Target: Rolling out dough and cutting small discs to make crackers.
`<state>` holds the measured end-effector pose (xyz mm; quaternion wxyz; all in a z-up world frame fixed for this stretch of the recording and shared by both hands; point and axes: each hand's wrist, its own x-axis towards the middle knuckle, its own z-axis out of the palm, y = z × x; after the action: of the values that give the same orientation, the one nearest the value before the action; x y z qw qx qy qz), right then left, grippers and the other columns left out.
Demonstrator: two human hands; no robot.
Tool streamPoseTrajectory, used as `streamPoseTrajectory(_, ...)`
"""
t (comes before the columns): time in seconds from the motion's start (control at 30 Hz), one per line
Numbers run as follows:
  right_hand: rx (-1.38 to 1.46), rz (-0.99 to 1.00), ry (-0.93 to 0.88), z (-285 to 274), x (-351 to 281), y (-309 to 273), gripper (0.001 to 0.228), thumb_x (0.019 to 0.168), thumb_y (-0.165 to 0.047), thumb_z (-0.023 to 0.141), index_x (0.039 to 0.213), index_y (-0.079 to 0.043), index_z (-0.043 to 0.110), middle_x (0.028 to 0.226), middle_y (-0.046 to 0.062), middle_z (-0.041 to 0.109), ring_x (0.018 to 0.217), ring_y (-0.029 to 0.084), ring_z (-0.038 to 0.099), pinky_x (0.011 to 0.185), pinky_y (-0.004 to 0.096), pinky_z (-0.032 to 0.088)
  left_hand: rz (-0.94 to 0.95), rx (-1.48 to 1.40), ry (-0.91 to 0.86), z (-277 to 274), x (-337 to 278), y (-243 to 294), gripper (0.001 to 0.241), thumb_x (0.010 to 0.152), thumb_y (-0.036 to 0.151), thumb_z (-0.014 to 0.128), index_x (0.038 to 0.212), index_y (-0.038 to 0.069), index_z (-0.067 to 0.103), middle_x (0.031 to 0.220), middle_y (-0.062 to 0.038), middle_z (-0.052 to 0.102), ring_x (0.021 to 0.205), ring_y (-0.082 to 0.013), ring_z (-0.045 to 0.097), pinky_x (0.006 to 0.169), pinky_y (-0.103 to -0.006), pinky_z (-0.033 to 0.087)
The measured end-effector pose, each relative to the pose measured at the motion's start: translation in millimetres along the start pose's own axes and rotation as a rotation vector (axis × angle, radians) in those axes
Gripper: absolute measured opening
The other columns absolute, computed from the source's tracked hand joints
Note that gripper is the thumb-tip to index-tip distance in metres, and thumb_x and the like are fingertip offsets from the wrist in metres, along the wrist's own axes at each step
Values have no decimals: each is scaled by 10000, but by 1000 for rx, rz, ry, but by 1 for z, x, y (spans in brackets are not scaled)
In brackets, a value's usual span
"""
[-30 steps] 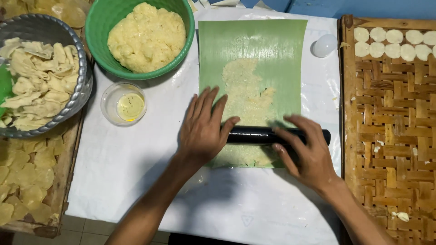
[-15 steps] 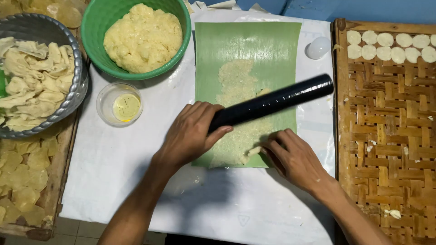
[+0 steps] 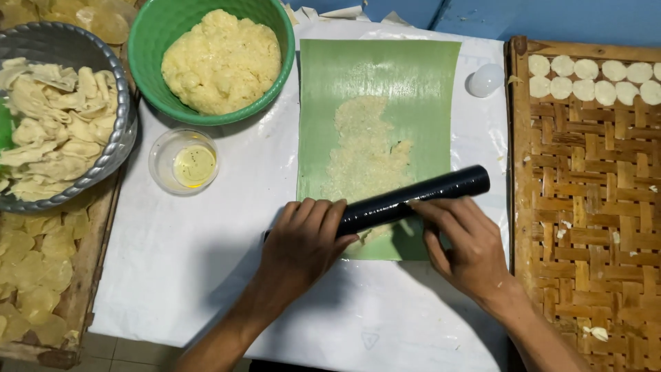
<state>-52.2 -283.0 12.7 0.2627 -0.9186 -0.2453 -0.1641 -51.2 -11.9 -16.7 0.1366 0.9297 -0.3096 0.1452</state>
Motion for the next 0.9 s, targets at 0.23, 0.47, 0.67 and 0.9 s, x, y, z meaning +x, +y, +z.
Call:
streamPoseTrajectory(0.23, -279, 22, -374, 26, 30, 27, 629, 1098, -482, 216, 1610, -132, 317, 1681, 207, 245, 1558, 367, 225, 1253, 487, 194, -28, 17, -6, 0, 3, 20, 452, 1057, 414, 526, 1316, 47, 577, 966, -58, 584, 827, -261, 550, 755, -398, 434)
streamPoseTrajectory(0.47, -172, 251, -540, 38, 81, 43, 700, 1065, -532, 149, 1643, -156, 31, 1689, 196, -70, 1561, 353, -82, 1252, 494, 12, -223, 51, -59, 18, 42, -11, 559, 1052, 401, 419, 1467, 47, 543, 1637, -175, 361, 1538, -358, 275, 1200, -668, 187)
streamPoseTrajectory(0.67, -206, 189, -423, 38, 63, 35, 712, 1082, -514, 173, 1645, -87, 88, 1694, 232, 24, 1574, 380, -1, 1268, 497, 56, -253, 133, -29, 15, 35, -1, 656, 1054, 392, 435, 1542, -48, 424, 1641, -220, 360, 1539, -359, 318, 1234, -616, 223)
streamPoseTrajectory(0.9, -329, 57, -365, 33, 11, 27, 678, 1091, -482, 223, 1643, -91, 200, 1690, 250, 190, 1580, 397, 152, 1271, 527, 138, -193, 120, 11, 12, -4, 30, 609, 1115, 406, 299, 1532, -25, 408, 1605, -196, 437, 1506, -335, 403, 1219, -583, 285)
